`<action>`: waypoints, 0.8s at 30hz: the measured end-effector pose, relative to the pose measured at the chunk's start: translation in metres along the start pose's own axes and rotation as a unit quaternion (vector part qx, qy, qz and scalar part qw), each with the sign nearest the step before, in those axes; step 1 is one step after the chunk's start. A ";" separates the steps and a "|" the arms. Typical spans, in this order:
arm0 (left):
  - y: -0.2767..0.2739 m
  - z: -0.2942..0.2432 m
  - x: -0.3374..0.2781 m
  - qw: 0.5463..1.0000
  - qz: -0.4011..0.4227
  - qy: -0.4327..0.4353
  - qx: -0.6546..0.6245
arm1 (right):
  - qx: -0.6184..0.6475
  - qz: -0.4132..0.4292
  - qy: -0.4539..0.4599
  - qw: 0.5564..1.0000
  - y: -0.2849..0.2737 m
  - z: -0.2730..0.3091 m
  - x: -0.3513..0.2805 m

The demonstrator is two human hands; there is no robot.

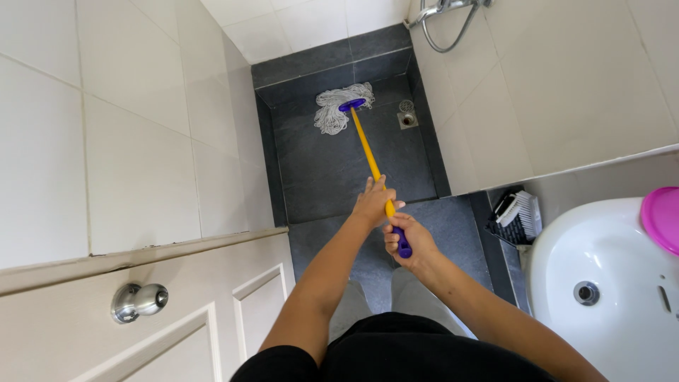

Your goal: The person mops the dark tiled bathroom floor using a yellow-handled string mop. They move the mop back and forth across the floor, including near the sink and toilet. The person then picks up a small red and white packet from the floor and places it into a white bucket before resuming mopping.

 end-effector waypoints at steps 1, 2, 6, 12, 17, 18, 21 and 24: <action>0.008 -0.005 -0.009 1.000 0.002 -0.001 -0.002 | 0.000 -0.003 0.001 1.000 -0.007 -0.001 -0.012; 0.014 -0.012 -0.018 1.000 -0.009 0.018 -0.013 | 0.002 0.008 0.024 1.000 -0.012 -0.005 -0.024; 0.023 -0.051 -0.049 0.998 -0.011 0.047 -0.038 | -0.003 -0.009 0.078 0.997 -0.029 -0.012 -0.073; 0.008 -0.027 0.009 0.999 0.005 0.041 -0.028 | -0.008 0.058 0.075 0.995 -0.022 0.032 -0.005; -0.026 -0.015 0.043 0.997 -0.043 0.055 0.026 | -0.019 0.076 0.050 0.996 0.021 0.056 0.009; -0.026 -0.017 0.040 0.993 -0.052 0.092 0.054 | -0.035 0.063 0.048 0.996 0.022 0.053 0.007; -0.005 -0.031 -0.005 0.985 -0.019 0.142 0.093 | -0.092 0.017 0.108 0.990 0.002 0.015 -0.038; -0.031 -0.084 -0.058 0.993 -0.074 0.093 0.027 | -0.114 0.034 0.154 0.981 -0.009 0.010 -0.097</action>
Point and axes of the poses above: each hand's wrist, its own x-axis towards the middle knuckle, its own y-axis out of the palm, z = x × y, the point moved 6 cm from there along x, towards the middle knuckle, and after that the axes turned 2 degrees about y, right-handed, at the moved point
